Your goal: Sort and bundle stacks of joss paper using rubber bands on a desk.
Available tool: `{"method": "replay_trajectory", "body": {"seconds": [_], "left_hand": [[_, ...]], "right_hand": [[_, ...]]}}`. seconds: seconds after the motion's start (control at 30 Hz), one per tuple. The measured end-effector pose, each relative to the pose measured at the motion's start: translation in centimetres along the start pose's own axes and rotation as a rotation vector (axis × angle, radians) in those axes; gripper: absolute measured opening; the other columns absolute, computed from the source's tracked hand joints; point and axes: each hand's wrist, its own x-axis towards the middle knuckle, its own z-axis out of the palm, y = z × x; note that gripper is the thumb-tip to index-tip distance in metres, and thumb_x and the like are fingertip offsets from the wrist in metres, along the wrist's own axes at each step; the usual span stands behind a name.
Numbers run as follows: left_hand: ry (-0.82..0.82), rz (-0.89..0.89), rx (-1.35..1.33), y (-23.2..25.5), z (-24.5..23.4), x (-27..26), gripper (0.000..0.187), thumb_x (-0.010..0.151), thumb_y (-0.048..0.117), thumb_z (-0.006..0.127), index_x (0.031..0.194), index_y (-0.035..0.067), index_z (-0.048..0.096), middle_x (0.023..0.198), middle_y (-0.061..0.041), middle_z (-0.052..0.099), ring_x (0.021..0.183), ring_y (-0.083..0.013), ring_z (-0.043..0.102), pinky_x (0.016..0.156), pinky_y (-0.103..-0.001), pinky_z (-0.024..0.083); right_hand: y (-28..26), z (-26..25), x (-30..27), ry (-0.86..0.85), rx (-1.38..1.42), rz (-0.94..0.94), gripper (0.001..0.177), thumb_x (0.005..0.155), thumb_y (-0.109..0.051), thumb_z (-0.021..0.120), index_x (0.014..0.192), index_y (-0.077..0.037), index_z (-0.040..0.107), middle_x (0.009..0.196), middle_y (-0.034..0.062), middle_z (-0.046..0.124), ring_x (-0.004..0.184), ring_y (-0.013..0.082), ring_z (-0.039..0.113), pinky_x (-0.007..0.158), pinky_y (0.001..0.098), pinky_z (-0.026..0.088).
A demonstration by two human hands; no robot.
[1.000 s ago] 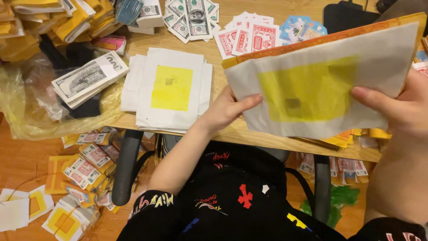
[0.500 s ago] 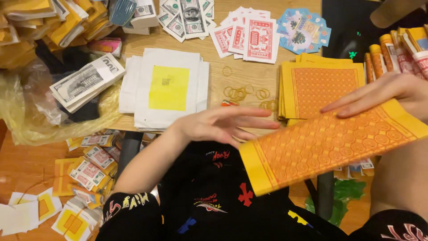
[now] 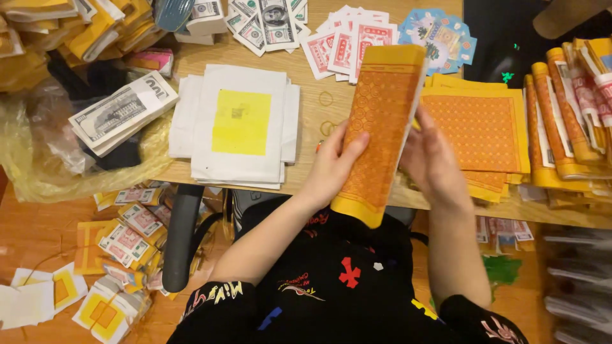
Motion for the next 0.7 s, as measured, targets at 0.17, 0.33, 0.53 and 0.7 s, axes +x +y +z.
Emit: {"method": "replay_trajectory", "body": {"seconds": [0.17,0.33,0.53,0.7], "left_hand": [[0.026,0.035,0.076,-0.7,0.6,-0.3,0.061,0.096,0.035,0.062,0.14,-0.003,0.046,0.135,-0.023,0.054,0.134,-0.0287,0.045,0.113,-0.046,0.035],[0.059,0.054,0.086,-0.2,0.4,-0.6,0.044,0.095,0.028,0.064,0.129,0.0,0.057,0.119,-0.017,0.065,0.116,-0.0214,0.057,0.096,-0.042,0.051],[-0.096,0.136,0.332,2.2,-1.7,2.6,0.039,0.096,0.03,0.057,0.118,-0.002,0.061,0.104,-0.025,0.069,0.097,-0.0381,0.068,0.075,-0.048,0.058],[0.291,0.292,1.022,2.0,-12.2,17.0,0.018,0.086,0.016,0.051,0.09,0.012,0.069,0.081,-0.001,0.072,0.074,-0.0209,0.067,0.067,-0.039,0.049]], "right_hand": [[0.4,6.1,0.1,0.428,-0.356,-0.099,0.07,0.104,-0.03,0.052,0.148,0.009,0.014,0.152,0.0336,0.016,0.143,0.0424,0.015,0.118,0.0566,0.014],[3.6,2.4,0.5,0.466,-0.327,-0.152,0.041,0.101,-0.013,0.056,0.14,-0.004,0.046,0.128,0.0143,0.059,0.117,0.0222,0.058,0.1,0.0446,0.051],[1.6,1.4,0.4,0.566,-0.024,-0.061,0.032,0.097,-0.016,0.064,0.125,-0.003,0.058,0.105,0.0154,0.07,0.09,0.0246,0.073,0.075,0.0437,0.063],[-2.8,1.9,-0.1,0.492,-0.053,-0.046,0.046,0.095,-0.026,0.057,0.133,-0.002,0.046,0.114,0.0208,0.064,0.096,0.0329,0.069,0.084,0.0424,0.059]]}}
